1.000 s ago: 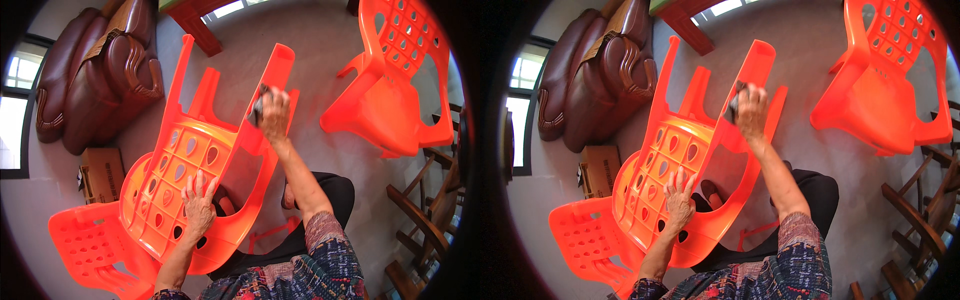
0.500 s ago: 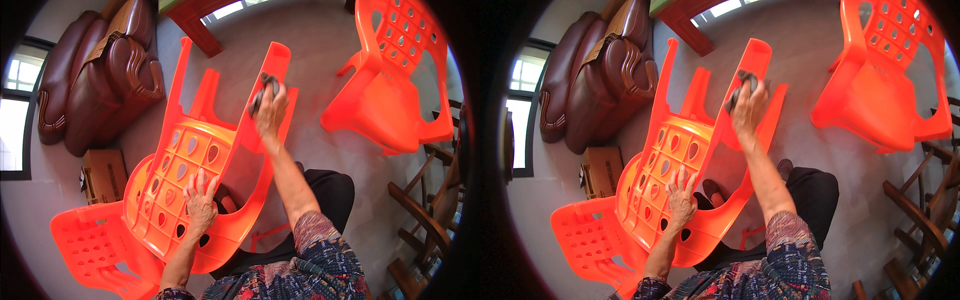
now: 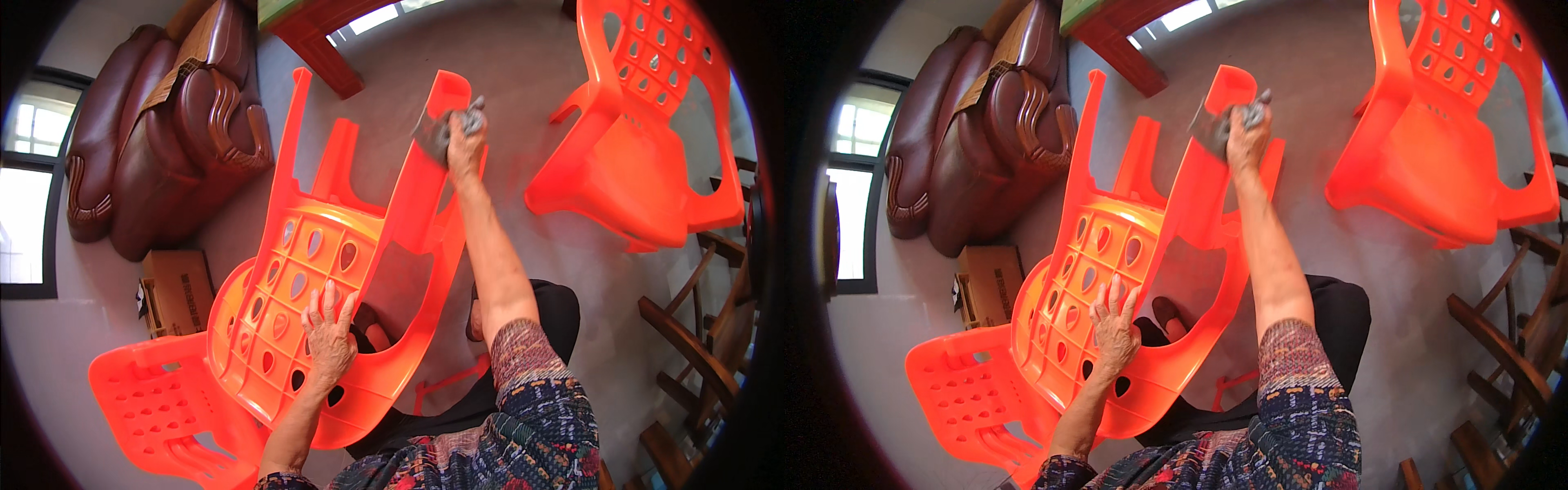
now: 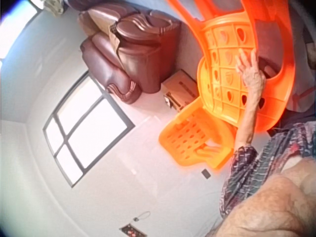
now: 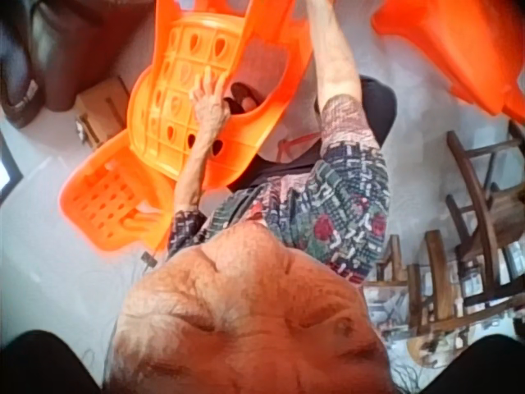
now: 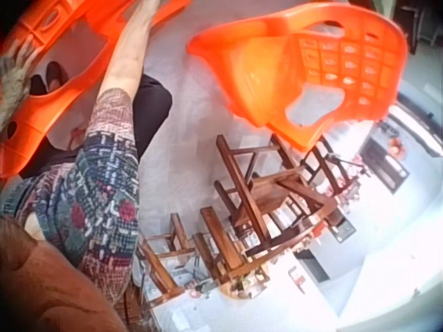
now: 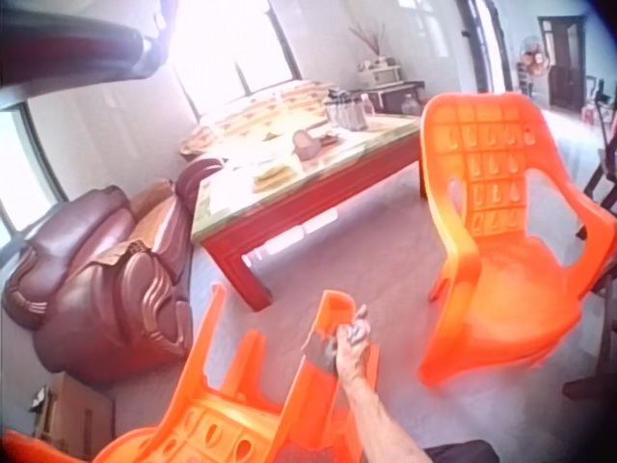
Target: The person sits on the floor and wipes an orange plastic chair with a grey cloth. They clean the seat, backrest, armrests, and underside of the chair, turning it over to reach all surfaces. The person then repeats the process on a second orange plastic chair.
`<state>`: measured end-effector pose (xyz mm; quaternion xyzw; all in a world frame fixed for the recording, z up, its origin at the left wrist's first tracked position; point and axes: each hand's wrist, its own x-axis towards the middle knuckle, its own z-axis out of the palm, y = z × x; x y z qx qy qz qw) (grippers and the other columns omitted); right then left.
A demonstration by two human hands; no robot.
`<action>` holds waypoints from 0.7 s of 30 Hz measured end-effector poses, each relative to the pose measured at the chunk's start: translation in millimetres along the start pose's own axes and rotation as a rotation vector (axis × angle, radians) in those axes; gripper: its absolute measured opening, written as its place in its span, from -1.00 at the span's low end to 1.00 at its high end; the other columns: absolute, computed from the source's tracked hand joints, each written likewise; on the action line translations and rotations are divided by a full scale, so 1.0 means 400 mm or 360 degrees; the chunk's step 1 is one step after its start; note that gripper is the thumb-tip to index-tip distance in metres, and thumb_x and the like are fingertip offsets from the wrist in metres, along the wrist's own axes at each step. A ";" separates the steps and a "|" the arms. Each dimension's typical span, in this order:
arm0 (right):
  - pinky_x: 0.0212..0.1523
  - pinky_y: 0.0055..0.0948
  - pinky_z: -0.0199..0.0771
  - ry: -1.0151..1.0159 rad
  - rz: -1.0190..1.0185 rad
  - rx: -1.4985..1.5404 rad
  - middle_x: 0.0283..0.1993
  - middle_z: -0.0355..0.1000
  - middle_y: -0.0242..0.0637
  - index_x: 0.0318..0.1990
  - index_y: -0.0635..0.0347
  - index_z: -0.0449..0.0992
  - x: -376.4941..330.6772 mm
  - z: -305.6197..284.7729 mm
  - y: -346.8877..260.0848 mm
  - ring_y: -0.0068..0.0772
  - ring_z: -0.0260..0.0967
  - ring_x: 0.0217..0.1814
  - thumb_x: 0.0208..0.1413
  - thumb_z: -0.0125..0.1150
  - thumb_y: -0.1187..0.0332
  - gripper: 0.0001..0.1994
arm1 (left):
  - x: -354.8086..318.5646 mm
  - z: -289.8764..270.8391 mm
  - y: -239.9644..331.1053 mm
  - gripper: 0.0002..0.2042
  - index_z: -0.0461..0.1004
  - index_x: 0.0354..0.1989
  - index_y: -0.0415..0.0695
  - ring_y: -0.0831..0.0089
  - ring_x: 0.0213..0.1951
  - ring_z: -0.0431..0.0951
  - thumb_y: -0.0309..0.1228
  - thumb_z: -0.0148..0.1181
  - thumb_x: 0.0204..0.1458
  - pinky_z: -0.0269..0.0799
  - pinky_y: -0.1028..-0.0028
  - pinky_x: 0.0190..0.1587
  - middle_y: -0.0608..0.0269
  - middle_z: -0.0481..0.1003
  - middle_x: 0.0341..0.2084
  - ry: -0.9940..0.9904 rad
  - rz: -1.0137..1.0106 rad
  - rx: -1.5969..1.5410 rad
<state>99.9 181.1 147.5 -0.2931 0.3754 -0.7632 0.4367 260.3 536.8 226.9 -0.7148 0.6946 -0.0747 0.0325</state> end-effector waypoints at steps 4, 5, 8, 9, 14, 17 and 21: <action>-0.26 -0.36 0.40 -0.0154 -0.0053 -0.0309 -0.31 0.42 -0.31 -0.15 0.27 0.36 0.062 -0.006 0.011 -0.44 0.39 -0.29 0.01 0.22 0.28 -0.68 | 0.008 -0.005 0.010 -0.23 0.26 0.22 0.09 -0.05 0.30 -0.01 -0.64 0.08 -0.37 -0.04 -0.01 0.22 0.04 0.01 0.32 0.0019 0.0012 -0.0031; -0.25 -0.41 0.37 -0.0181 0.0022 -0.0238 -0.30 0.40 -0.35 -0.14 0.25 0.36 0.010 -0.003 0.009 -0.48 0.36 -0.28 0.03 0.22 0.28 -0.70 | 0.003 -0.008 0.005 -0.23 0.27 0.21 0.07 -0.04 0.30 0.00 -0.65 0.07 -0.37 -0.04 0.00 0.22 0.04 0.01 0.31 0.0028 -0.0003 -0.0011; -0.22 -0.48 0.33 -0.0191 0.0049 -0.0224 -0.28 0.36 -0.39 -0.14 0.22 0.35 -0.150 -0.024 0.021 -0.52 0.30 -0.26 0.07 0.21 0.29 -0.72 | -0.001 -0.013 0.007 -0.24 0.27 0.20 0.02 -0.03 0.29 0.02 -0.67 0.05 -0.37 -0.03 0.03 0.23 0.05 0.03 0.31 0.0062 -0.0014 0.0005; -0.19 -0.46 0.33 -0.0148 -0.0057 -0.0340 -0.28 0.36 -0.35 -0.15 0.22 0.35 -0.186 -0.051 0.049 -0.48 0.30 -0.25 0.07 0.21 0.30 -0.72 | 0.006 -0.012 0.014 -0.24 0.27 0.20 0.02 -0.03 0.29 0.02 -0.67 0.05 -0.37 -0.03 0.03 0.23 0.05 0.03 0.31 0.0064 -0.0004 -0.0005; -0.06 -0.23 0.33 0.0129 -0.0555 -0.1131 -0.08 0.36 -0.17 -0.03 0.18 0.41 -0.336 -0.087 -0.050 -0.12 0.29 0.00 -0.02 0.22 0.38 -0.65 | -0.001 0.002 0.010 -0.29 0.25 0.22 0.11 -0.04 0.30 0.00 -0.64 0.07 -0.26 -0.04 -0.01 0.22 0.03 0.00 0.32 0.0059 0.0006 0.0011; 0.01 -0.16 0.26 -0.0561 -0.1175 -0.1268 -0.02 0.34 -0.20 -0.05 0.09 0.47 -0.381 -0.016 -0.217 -0.08 0.25 0.09 -0.13 0.27 0.39 -0.61 | -0.026 0.009 -0.004 -0.29 0.24 0.23 0.12 -0.05 0.31 -0.02 -0.62 0.08 -0.23 -0.06 -0.02 0.23 0.02 -0.01 0.32 0.0050 -0.0032 0.0014; 0.08 -0.20 0.16 -0.1687 -0.1323 -0.1824 -0.21 0.43 -0.21 -0.35 0.08 0.58 -0.350 0.033 -0.258 -0.22 0.36 -0.02 -0.12 0.28 0.17 -0.77 | -0.019 0.005 0.015 -0.30 0.25 0.22 0.12 -0.06 0.31 -0.03 -0.59 0.11 -0.25 -0.07 -0.02 0.24 0.02 0.00 0.32 0.0049 -0.0018 -0.0025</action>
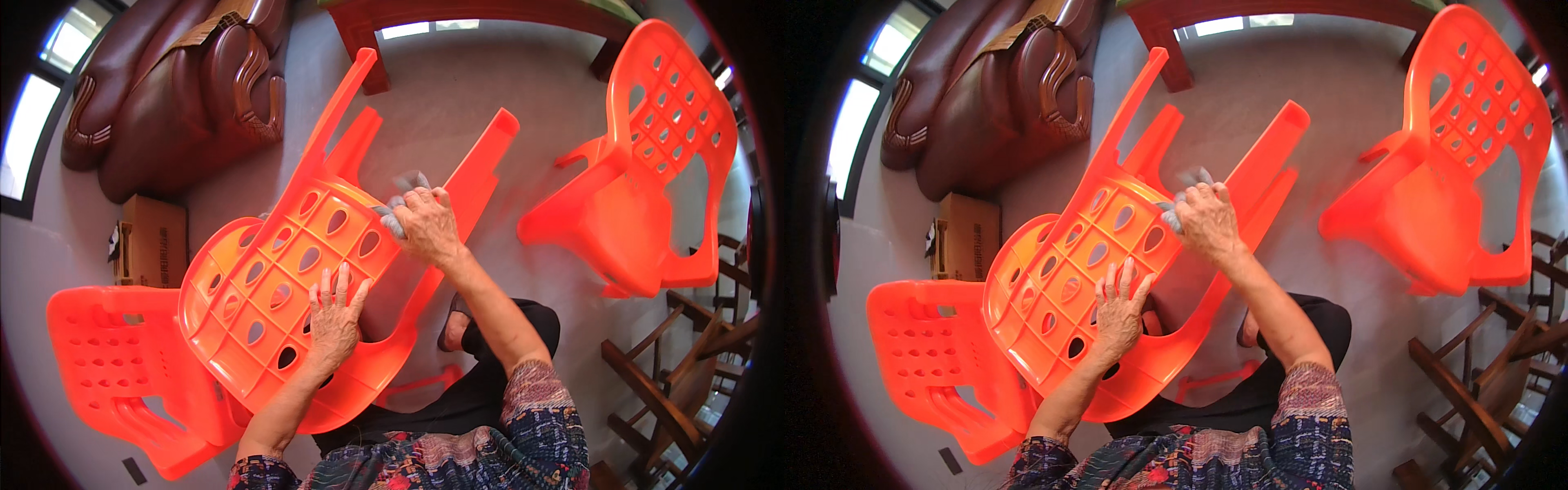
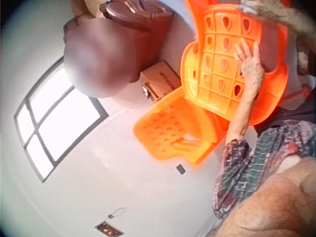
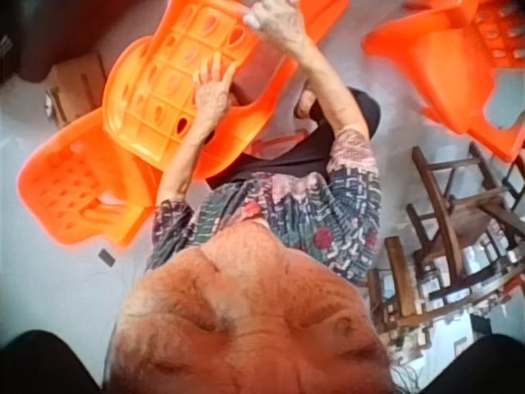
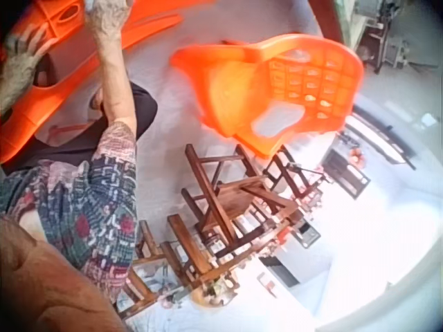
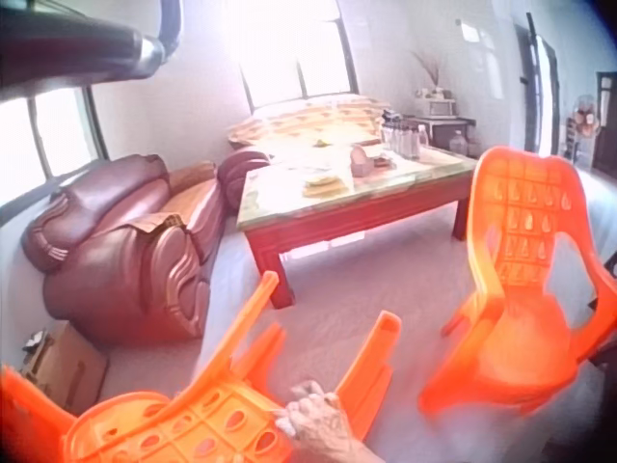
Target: The person sits on the floor and wipes an orange plastic chair with a grey cloth. They clean the seat, backrest, armrests, and underside of the chair, turning it over to reach all surfaces. The person then repeats the process on a second orange plastic chair.
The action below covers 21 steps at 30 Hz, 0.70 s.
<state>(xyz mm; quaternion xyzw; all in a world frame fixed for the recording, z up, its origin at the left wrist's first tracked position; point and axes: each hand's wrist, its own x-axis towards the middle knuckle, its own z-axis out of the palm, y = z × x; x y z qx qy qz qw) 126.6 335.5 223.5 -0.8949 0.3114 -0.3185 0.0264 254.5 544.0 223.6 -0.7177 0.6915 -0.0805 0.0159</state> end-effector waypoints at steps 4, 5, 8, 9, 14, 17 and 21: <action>0.05 -0.22 0.19 -0.0960 0.0052 -0.0184 -0.35 0.53 -0.13 -0.53 0.09 0.60 0.095 0.015 0.088 -0.25 0.49 -0.22 0.07 -0.05 -0.07 -0.54 | -0.006 -0.002 -0.001 -0.31 0.26 0.21 0.12 -0.06 0.32 -0.04 -0.56 0.12 -0.24 -0.08 -0.01 0.24 0.02 0.00 0.32 0.0003 -0.0009 0.0060; 0.03 -0.19 0.18 -0.1155 0.0117 -0.0263 -0.30 0.54 -0.17 -0.44 0.03 0.61 0.124 0.011 0.101 -0.27 0.50 -0.18 0.06 -0.03 0.02 -0.64 | -0.012 0.000 -0.004 -0.32 0.26 0.21 0.12 -0.06 0.32 -0.05 -0.55 0.12 -0.24 -0.08 -0.01 0.25 0.02 -0.01 0.32 0.0004 -0.0011 0.0029; 0.04 -0.12 0.15 -0.1478 0.0257 -0.0639 -0.20 0.57 -0.27 -0.25 -0.06 0.61 0.191 0.002 0.199 -0.32 0.51 -0.10 0.03 -0.02 0.16 -0.72 | -0.019 0.005 -0.007 -0.34 0.26 0.21 0.14 -0.05 0.33 -0.06 -0.52 0.13 -0.21 -0.09 -0.01 0.25 0.04 -0.02 0.33 0.0003 -0.0004 -0.0002; 0.05 -0.12 0.14 -0.1488 0.0335 -0.0754 -0.18 0.57 -0.29 -0.23 -0.07 0.62 0.205 -0.014 0.249 -0.33 0.51 -0.09 0.02 -0.01 0.17 -0.72 | -0.017 0.006 -0.003 -0.35 0.25 0.21 0.16 -0.05 0.33 -0.07 -0.49 0.13 -0.18 -0.10 -0.01 0.26 0.04 -0.03 0.33 -0.0026 0.0007 0.0027; 0.04 -0.20 0.19 -0.1235 0.0432 -0.1077 -0.15 0.56 -0.29 -0.22 -0.06 0.63 0.231 -0.051 0.387 -0.31 0.50 -0.07 -0.05 -0.01 0.18 -0.69 | -0.021 0.011 -0.008 -0.39 0.26 0.20 0.19 -0.03 0.33 -0.07 -0.41 0.15 -0.14 -0.11 0.01 0.26 0.06 -0.03 0.33 -0.0024 0.0023 0.0065; -0.04 -0.25 0.31 -0.1438 0.0498 -0.0930 -0.15 0.56 -0.29 -0.22 -0.07 0.63 0.232 -0.031 0.322 -0.29 0.49 -0.04 -0.07 -0.01 0.16 -0.67 | -0.022 0.010 -0.014 -0.43 0.28 0.18 0.19 -0.02 0.33 -0.07 -0.38 0.13 -0.11 -0.11 0.02 0.26 0.07 -0.01 0.33 -0.0056 0.0009 0.0108; -0.10 -0.20 0.44 -0.1968 -0.0087 -0.0338 -0.13 0.54 -0.25 -0.24 -0.06 0.62 0.178 0.103 0.273 -0.14 0.47 -0.03 -0.07 0.00 0.04 -0.64 | -0.021 0.026 -0.012 -0.44 0.30 0.17 0.19 -0.02 0.34 -0.07 -0.41 0.11 -0.12 -0.11 0.02 0.26 0.07 -0.01 0.33 -0.0026 0.0012 0.0019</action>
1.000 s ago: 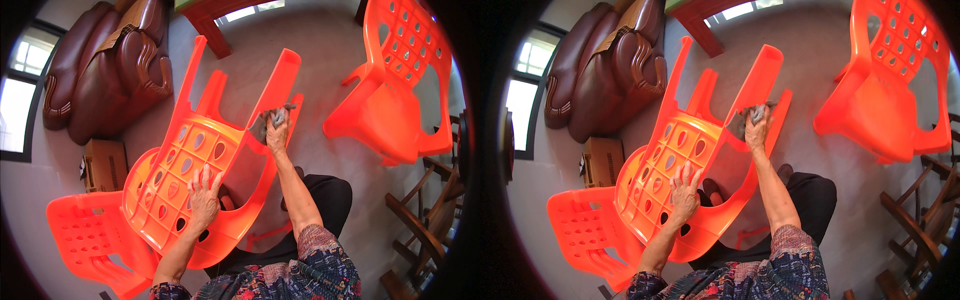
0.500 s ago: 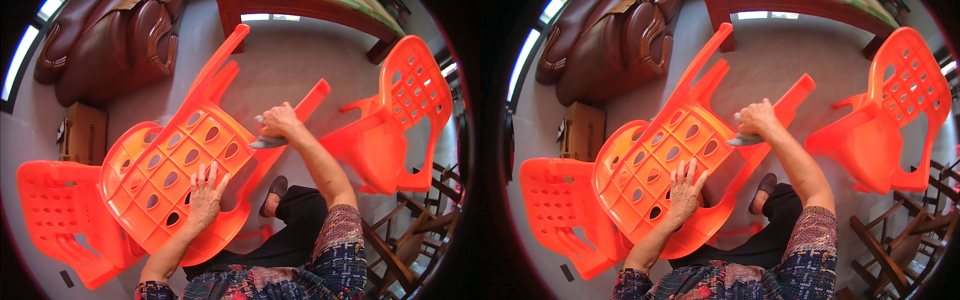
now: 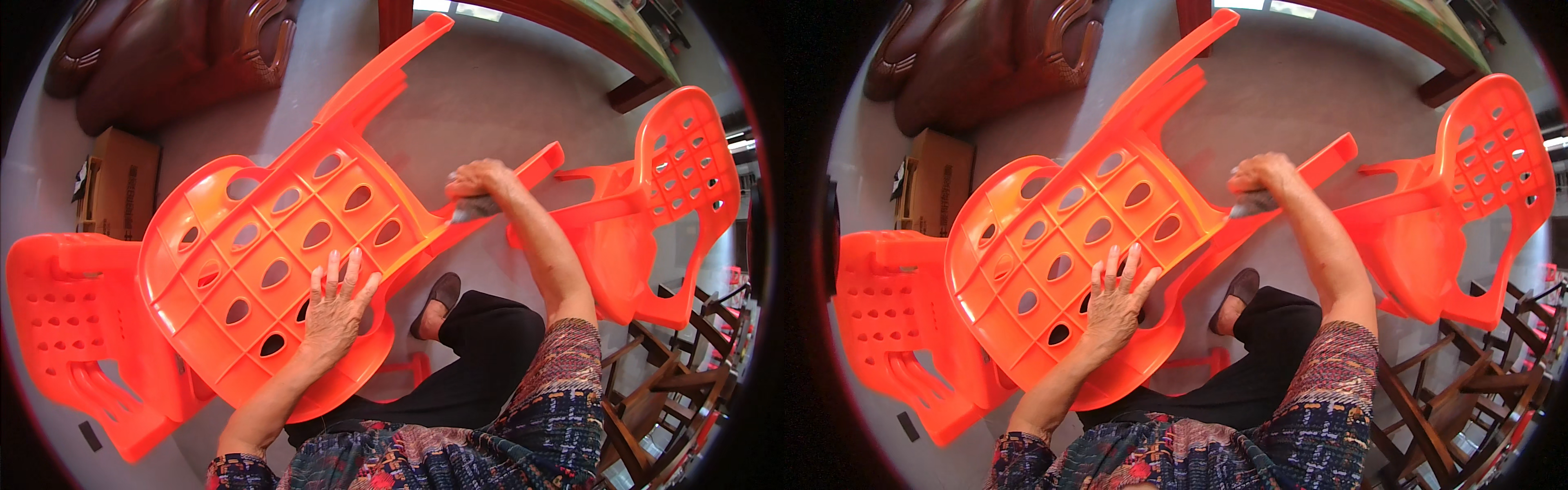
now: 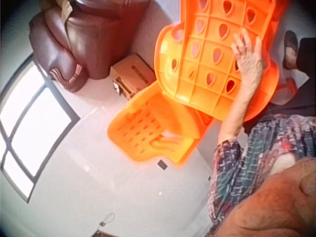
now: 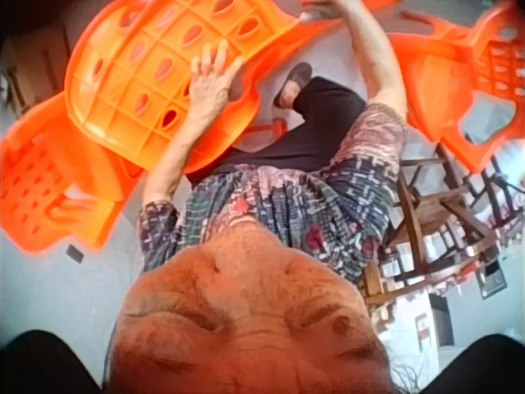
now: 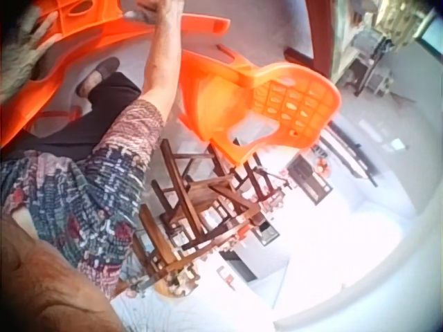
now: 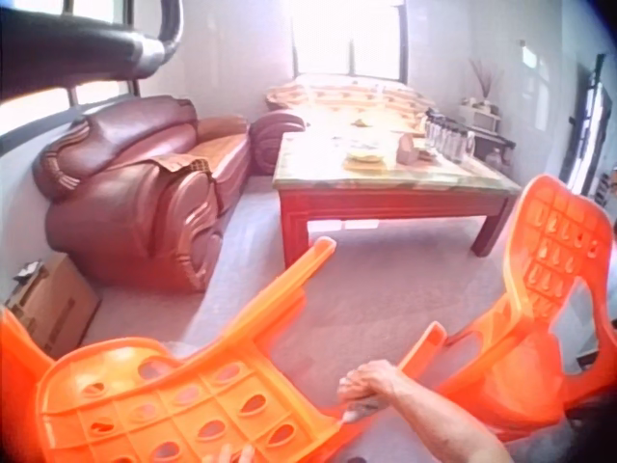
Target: The person sits on the floor and wipes an orange plastic chair with a grey cloth. They clean the seat, backrest, armrests, and underside of the chair, turning it over to reach all surfaces. The person then repeats the process on a second orange plastic chair.
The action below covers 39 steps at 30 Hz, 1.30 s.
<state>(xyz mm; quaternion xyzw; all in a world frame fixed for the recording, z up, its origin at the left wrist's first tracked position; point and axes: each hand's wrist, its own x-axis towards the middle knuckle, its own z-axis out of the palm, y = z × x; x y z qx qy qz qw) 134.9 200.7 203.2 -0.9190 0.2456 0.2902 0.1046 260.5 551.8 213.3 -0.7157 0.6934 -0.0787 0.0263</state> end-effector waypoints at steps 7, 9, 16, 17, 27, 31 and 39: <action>-0.28 -0.01 0.46 0.1071 0.0191 0.0875 -0.33 0.50 0.08 -0.26 0.14 0.43 -0.053 0.031 -0.187 0.18 0.46 -0.24 0.09 0.00 0.04 -0.67 | 0.008 -0.007 -0.002 -0.42 0.29 0.17 0.17 -0.01 0.33 -0.07 -0.49 0.09 -0.15 -0.10 0.02 0.26 0.07 -0.02 0.33 -0.0022 -0.0069 -0.0097; -0.36 0.02 0.41 0.1393 0.0148 0.0940 -0.44 0.46 0.10 -0.28 0.20 0.33 -0.077 0.035 -0.316 0.21 0.42 -0.34 0.15 0.04 0.19 -0.76 | 0.002 -0.010 -0.007 -0.41 0.29 0.17 0.17 -0.01 0.33 -0.06 -0.48 0.09 -0.15 -0.09 0.01 0.26 0.06 -0.02 0.33 -0.0026 -0.0099 -0.0093; -0.29 0.10 0.37 0.1482 0.0413 0.1396 -0.39 0.45 0.21 -0.24 0.27 0.28 0.007 -0.020 -0.342 0.32 0.39 -0.24 0.19 -0.01 0.22 -0.74 | 0.019 -0.004 0.005 -0.41 0.27 0.20 0.17 -0.05 0.32 -0.04 -0.46 0.10 -0.13 -0.07 -0.02 0.24 0.03 -0.01 0.33 -0.0017 -0.0107 -0.0037; -0.27 0.09 0.38 0.1491 0.0376 0.1431 -0.36 0.45 0.22 -0.24 0.27 0.27 0.035 -0.049 -0.347 0.31 0.40 -0.24 0.18 -0.01 0.20 -0.73 | 0.023 -0.005 0.002 -0.41 0.27 0.20 0.17 -0.06 0.32 -0.04 -0.46 0.10 -0.12 -0.06 -0.03 0.24 0.02 -0.01 0.33 -0.0017 -0.0118 -0.0022; -0.20 -0.02 0.43 0.1803 -0.0085 0.1189 -0.21 0.39 -0.01 -0.18 0.20 0.32 0.251 -0.169 -0.446 0.11 0.37 -0.11 -0.01 0.19 0.18 -0.66 | 0.027 -0.015 0.001 -0.39 0.26 0.21 0.15 -0.10 0.33 -0.09 -0.48 0.10 -0.13 -0.09 -0.06 0.24 -0.03 -0.05 0.34 -0.0127 -0.0126 -0.0130; -0.26 -0.05 0.43 0.1809 -0.0206 0.0750 -0.25 0.37 -0.11 -0.21 0.17 0.38 0.195 -0.083 -0.443 0.00 0.36 -0.14 -0.02 0.14 0.26 -0.75 | 0.034 -0.024 -0.010 -0.38 0.25 0.22 0.16 -0.09 0.32 -0.08 -0.46 0.10 -0.13 -0.10 -0.05 0.24 -0.04 -0.06 0.34 -0.0182 -0.0150 -0.0095; -0.37 -0.32 0.39 0.1931 0.0109 0.0086 -0.31 0.31 -0.19 -0.22 0.31 0.43 -0.054 0.050 -0.451 -0.23 0.32 -0.26 -0.09 0.11 0.39 -0.74 | 0.030 0.005 0.000 -0.34 0.26 0.23 0.14 -0.03 0.34 -0.11 -0.51 0.09 -0.18 -0.14 -0.02 0.25 0.03 -0.08 0.35 -0.0039 -0.0132 -0.0125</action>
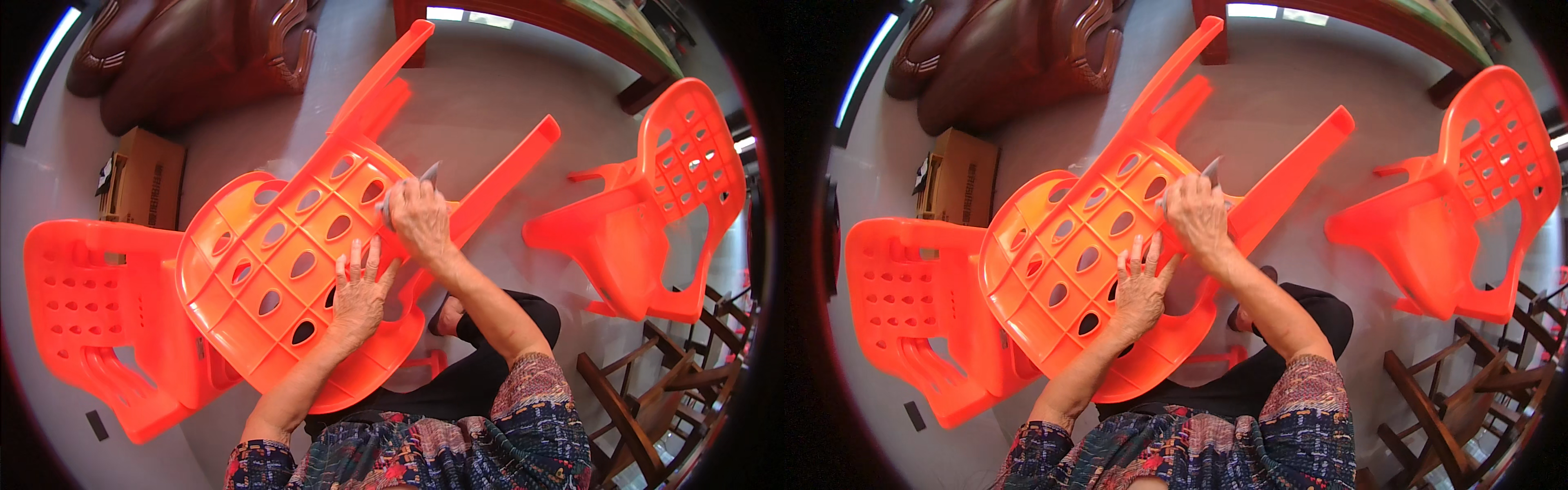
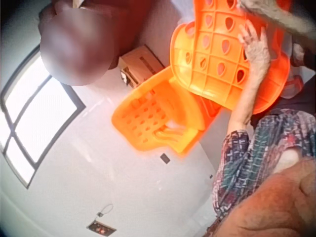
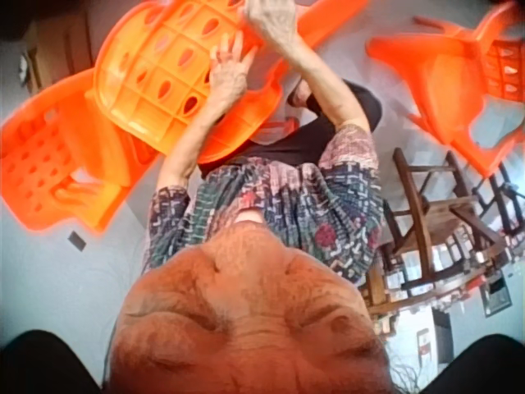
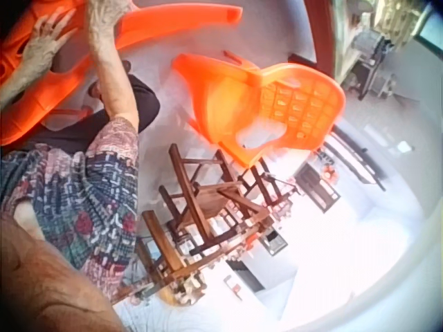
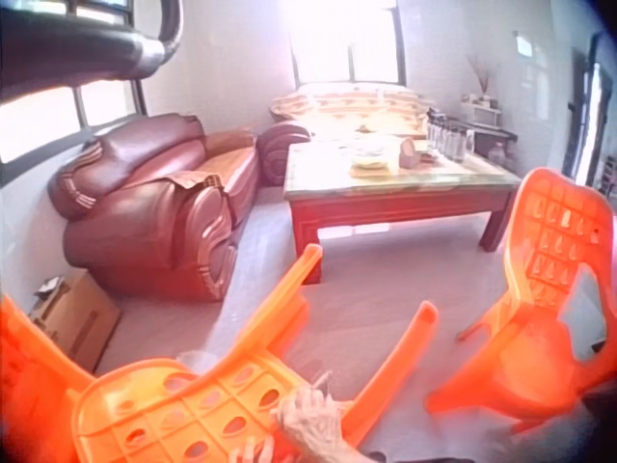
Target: The person sits on the floor and wipes an orange plastic chair with a grey cloth. They clean the seat, backrest, armrests, and underside of the chair, turning it over to reach all surfaces. The person then repeats the process on a second orange plastic chair.
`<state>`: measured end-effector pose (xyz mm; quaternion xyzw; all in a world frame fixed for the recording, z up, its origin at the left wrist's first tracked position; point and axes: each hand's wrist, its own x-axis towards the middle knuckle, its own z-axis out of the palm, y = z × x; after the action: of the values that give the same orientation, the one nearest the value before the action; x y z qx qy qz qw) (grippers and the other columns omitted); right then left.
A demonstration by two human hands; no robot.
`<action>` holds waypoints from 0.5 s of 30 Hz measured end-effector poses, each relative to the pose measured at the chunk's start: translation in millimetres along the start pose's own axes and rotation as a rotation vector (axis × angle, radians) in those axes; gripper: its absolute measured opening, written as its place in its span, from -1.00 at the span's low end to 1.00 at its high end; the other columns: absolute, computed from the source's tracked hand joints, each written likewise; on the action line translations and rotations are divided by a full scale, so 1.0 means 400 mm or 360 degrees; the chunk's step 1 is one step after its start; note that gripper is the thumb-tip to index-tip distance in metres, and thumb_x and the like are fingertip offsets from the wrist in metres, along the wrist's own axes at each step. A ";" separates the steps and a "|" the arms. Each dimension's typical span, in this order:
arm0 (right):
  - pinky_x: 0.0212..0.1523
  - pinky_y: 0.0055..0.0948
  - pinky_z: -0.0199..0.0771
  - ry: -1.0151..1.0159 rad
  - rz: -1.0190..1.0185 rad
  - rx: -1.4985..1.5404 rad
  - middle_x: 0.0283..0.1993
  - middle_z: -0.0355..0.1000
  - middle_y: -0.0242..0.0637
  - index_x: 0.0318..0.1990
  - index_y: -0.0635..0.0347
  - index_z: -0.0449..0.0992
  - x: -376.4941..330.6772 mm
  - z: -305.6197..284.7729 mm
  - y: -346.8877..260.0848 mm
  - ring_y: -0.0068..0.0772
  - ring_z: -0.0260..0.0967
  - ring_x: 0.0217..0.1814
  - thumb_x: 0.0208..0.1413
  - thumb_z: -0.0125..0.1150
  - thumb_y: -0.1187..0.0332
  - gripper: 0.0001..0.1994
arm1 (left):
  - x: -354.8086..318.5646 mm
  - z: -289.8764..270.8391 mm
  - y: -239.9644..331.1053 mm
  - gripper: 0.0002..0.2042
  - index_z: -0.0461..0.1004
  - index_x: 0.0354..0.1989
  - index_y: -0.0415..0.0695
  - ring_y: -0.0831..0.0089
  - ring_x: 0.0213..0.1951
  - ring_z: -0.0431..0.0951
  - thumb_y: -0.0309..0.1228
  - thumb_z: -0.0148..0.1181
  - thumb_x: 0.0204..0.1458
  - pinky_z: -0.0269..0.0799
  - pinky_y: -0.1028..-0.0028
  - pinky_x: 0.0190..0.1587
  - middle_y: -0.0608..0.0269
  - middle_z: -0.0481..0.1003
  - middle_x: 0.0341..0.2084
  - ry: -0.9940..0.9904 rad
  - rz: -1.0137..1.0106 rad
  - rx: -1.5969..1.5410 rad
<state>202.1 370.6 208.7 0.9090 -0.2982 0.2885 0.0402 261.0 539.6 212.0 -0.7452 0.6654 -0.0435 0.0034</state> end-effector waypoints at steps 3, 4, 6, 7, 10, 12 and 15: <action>-0.39 -0.31 0.33 0.0121 -0.0032 0.0015 -0.35 0.32 -0.21 -0.27 0.25 0.43 -0.097 -0.023 -0.037 -0.28 0.30 -0.28 -0.05 0.09 0.35 -0.79 | -0.001 -0.003 -0.001 -0.39 0.30 0.20 0.13 -0.02 0.35 -0.11 -0.48 0.09 -0.16 -0.14 -0.03 0.26 0.03 -0.01 0.32 -0.0020 0.0014 -0.0017; -0.34 -0.29 0.35 0.0077 0.0000 0.0063 -0.34 0.32 -0.21 -0.26 0.25 0.43 -0.104 -0.025 -0.032 -0.27 0.31 -0.26 -0.05 0.09 0.34 -0.79 | -0.001 -0.001 -0.002 -0.40 0.31 0.19 0.13 -0.02 0.35 -0.11 -0.48 0.09 -0.16 -0.15 -0.04 0.27 0.03 0.00 0.31 -0.0033 0.0012 -0.0017; -0.25 -0.25 0.38 0.0002 0.0045 0.0196 -0.31 0.33 -0.20 -0.24 0.25 0.42 -0.104 -0.044 -0.044 -0.26 0.32 -0.22 -0.06 0.09 0.34 -0.77 | -0.006 0.000 -0.007 -0.42 0.30 0.19 0.10 -0.04 0.34 -0.10 -0.44 0.10 -0.14 -0.13 -0.02 0.28 0.00 0.04 0.29 0.0031 0.0032 0.0024; -0.13 -0.19 0.39 0.0008 0.0001 0.0139 -0.28 0.34 -0.20 -0.23 0.23 0.42 -0.101 -0.039 -0.030 -0.24 0.33 -0.19 -0.06 0.09 0.32 -0.76 | -0.001 0.004 -0.002 -0.41 0.28 0.21 0.11 -0.05 0.34 -0.10 -0.41 0.11 -0.12 -0.12 -0.02 0.28 -0.01 0.04 0.29 0.0037 0.0041 0.0079; -0.14 -0.17 0.40 0.0026 0.0078 0.0228 -0.28 0.35 -0.20 -0.24 0.20 0.43 -0.095 -0.029 -0.033 -0.20 0.35 -0.19 -0.04 0.09 0.30 -0.77 | -0.017 -0.033 -0.020 -0.36 0.25 0.24 0.09 -0.07 0.33 -0.09 -0.35 0.20 -0.14 -0.10 -0.03 0.28 -0.05 -0.02 0.31 0.0033 0.0013 0.0008; -0.21 -0.19 0.42 -0.0129 0.0274 0.0243 -0.29 0.35 -0.18 -0.26 0.20 0.42 -0.097 -0.032 -0.052 -0.18 0.36 -0.20 -0.04 0.13 0.27 -0.77 | -0.037 -0.103 -0.032 -0.33 0.27 0.23 0.07 -0.07 0.32 -0.07 -0.36 0.27 -0.18 -0.10 -0.03 0.28 -0.03 -0.04 0.31 0.0125 -0.0014 -0.0335; -0.30 -0.20 0.43 -0.0240 0.0337 0.0344 -0.32 0.33 -0.17 -0.29 0.20 0.40 -0.103 -0.042 -0.038 -0.13 0.37 -0.23 -0.04 0.18 0.23 -0.75 | -0.102 -0.236 -0.164 -0.19 0.16 0.30 0.05 -0.03 0.33 -0.08 -0.34 0.38 -0.25 -0.11 -0.01 0.29 -0.05 -0.05 0.31 0.0340 -0.0226 -0.0216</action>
<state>175.3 408.4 201.7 0.8906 -0.3616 0.2525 -0.1108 314.8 592.6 307.6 -0.7801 0.6090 -0.0775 -0.1208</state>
